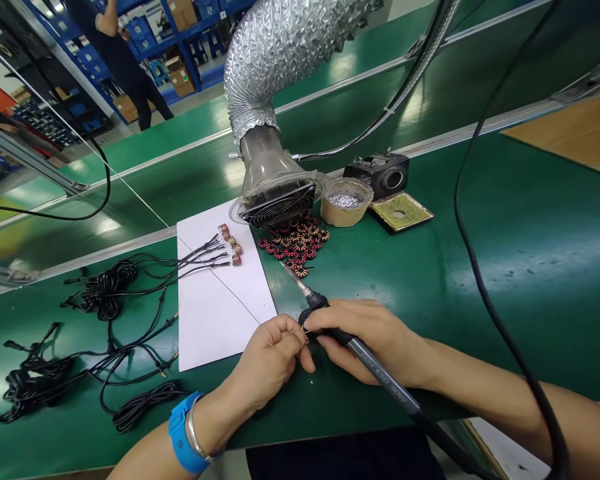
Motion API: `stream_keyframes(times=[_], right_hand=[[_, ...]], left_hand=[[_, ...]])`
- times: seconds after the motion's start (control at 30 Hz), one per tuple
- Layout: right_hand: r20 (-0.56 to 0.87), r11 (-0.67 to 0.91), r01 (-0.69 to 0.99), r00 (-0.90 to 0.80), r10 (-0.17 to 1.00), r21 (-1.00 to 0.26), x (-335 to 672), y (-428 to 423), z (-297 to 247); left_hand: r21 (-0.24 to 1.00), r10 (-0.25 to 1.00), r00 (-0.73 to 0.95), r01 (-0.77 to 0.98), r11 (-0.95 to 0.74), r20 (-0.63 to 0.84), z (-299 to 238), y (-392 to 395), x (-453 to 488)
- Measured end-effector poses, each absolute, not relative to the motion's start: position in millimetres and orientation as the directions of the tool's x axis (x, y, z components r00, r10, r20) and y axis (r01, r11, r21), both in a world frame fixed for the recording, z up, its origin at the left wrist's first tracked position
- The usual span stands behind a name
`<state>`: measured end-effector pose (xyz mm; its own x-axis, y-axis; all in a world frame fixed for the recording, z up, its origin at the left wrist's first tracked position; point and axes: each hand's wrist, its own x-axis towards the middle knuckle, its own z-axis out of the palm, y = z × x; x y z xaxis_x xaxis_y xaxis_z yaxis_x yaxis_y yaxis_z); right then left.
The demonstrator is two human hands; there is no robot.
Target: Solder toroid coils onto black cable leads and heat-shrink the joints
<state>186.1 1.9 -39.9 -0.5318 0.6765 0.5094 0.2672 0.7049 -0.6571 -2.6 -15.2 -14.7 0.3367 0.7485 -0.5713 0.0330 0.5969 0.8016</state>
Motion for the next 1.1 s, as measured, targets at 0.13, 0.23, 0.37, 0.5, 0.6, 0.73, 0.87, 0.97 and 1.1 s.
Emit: stream_keyframes(times=[0.13, 0.23, 0.37, 0.5, 0.6, 0.73, 0.87, 0.97, 1.1], right_hand=[[0.47, 0.629, 0.301, -0.458, 0.755, -0.717, 176.6, 3.4, -43.5], [0.458, 0.61, 0.311, -0.441, 0.772, -0.729, 174.1, 4.3, -42.8], [0.451, 0.604, 0.295, -0.448, 0.772, -0.741, 178.3, 1.8, -38.5], [0.524, 0.628, 0.28, -0.366, 0.769, -0.726, 186.4, -4.0, -29.1], [0.57, 0.625, 0.278, -0.258, 0.78, -0.729, 194.1, -10.9, -23.8], [0.571, 0.596, 0.276, -0.173, 0.803, -0.754, 206.9, -23.9, -24.1], [0.547, 0.558, 0.223, -0.117, 0.829, -0.799, 216.5, -34.9, -28.8], [0.506, 0.512, 0.213, -0.083, 0.858, -0.832, 218.7, -37.9, -31.5], [0.475, 0.484, 0.172, -0.097, 0.875, -0.858, 218.5, -37.5, -32.7]], left_hand=[[0.839, 0.786, 0.318, 0.064, 0.54, -0.53, -20.8, -16.3, -2.1], [0.855, 0.801, 0.314, 0.074, 0.514, -0.509, -25.4, -16.1, -2.1], [0.864, 0.81, 0.308, 0.101, 0.494, -0.499, -27.4, -13.9, -2.4], [0.864, 0.816, 0.285, 0.157, 0.479, -0.504, -26.5, -12.1, -1.8], [0.858, 0.815, 0.274, 0.207, 0.47, -0.512, -26.1, -12.0, -0.5], [0.855, 0.816, 0.261, 0.229, 0.466, -0.515, -25.9, -12.8, 1.1], [0.854, 0.82, 0.249, 0.234, 0.465, -0.515, -25.0, -13.8, 1.8], [0.856, 0.822, 0.251, 0.236, 0.46, -0.511, -24.4, -14.2, 1.9], [0.857, 0.821, 0.256, 0.235, 0.459, -0.51, -24.0, -13.9, 1.8]])
